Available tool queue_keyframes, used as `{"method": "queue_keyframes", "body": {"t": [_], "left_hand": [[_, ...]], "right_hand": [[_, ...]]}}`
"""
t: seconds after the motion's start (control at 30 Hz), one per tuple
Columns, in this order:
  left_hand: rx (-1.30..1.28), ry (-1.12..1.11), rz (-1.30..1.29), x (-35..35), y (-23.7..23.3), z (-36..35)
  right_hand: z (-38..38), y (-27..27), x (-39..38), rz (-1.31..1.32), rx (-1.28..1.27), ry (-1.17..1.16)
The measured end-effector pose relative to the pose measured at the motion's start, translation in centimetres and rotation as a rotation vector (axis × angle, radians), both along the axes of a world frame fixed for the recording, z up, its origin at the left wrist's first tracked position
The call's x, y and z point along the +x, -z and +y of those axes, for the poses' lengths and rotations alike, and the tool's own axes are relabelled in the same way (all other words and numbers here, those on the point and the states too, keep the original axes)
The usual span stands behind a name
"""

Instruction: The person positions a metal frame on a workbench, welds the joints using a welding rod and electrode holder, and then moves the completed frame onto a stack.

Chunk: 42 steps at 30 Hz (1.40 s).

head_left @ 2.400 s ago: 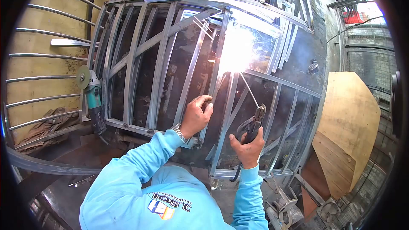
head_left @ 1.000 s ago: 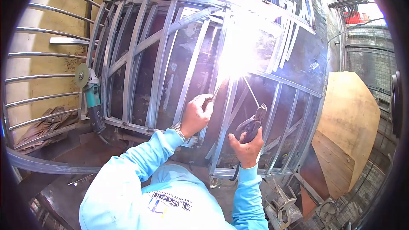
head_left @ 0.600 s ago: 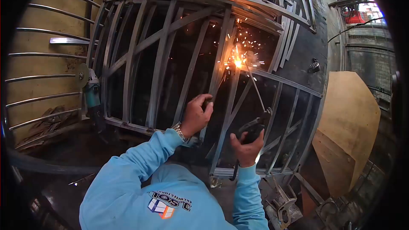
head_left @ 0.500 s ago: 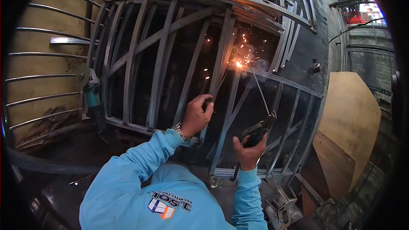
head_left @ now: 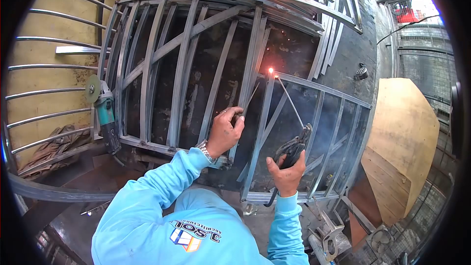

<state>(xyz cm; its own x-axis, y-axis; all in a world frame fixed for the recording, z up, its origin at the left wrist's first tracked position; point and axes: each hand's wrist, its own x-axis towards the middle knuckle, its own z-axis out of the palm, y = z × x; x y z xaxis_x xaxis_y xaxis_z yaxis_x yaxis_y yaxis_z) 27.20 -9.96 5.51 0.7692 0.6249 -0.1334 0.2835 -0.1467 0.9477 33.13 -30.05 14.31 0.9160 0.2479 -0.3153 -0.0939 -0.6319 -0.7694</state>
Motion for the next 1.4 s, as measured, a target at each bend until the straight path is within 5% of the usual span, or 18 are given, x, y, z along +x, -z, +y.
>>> {"method": "queue_keyframes", "body": {"t": [0.8, 1.0, 1.4], "left_hand": [[-0.069, -0.021, 0.041, 0.1, 0.1, 0.0], [-0.007, -0.013, -0.003, 0.0, -0.1, 0.1], [-0.039, -0.011, 0.024, 0.0, 0.0, 0.1]], "right_hand": [[0.1, 1.4, -0.4, -0.060, 0.020, -0.007], [0.0, 0.9, -1.1, -0.049, 0.200, 0.112], [0.4, 0.5, 0.0, -0.056, 0.027, -0.030]]}}
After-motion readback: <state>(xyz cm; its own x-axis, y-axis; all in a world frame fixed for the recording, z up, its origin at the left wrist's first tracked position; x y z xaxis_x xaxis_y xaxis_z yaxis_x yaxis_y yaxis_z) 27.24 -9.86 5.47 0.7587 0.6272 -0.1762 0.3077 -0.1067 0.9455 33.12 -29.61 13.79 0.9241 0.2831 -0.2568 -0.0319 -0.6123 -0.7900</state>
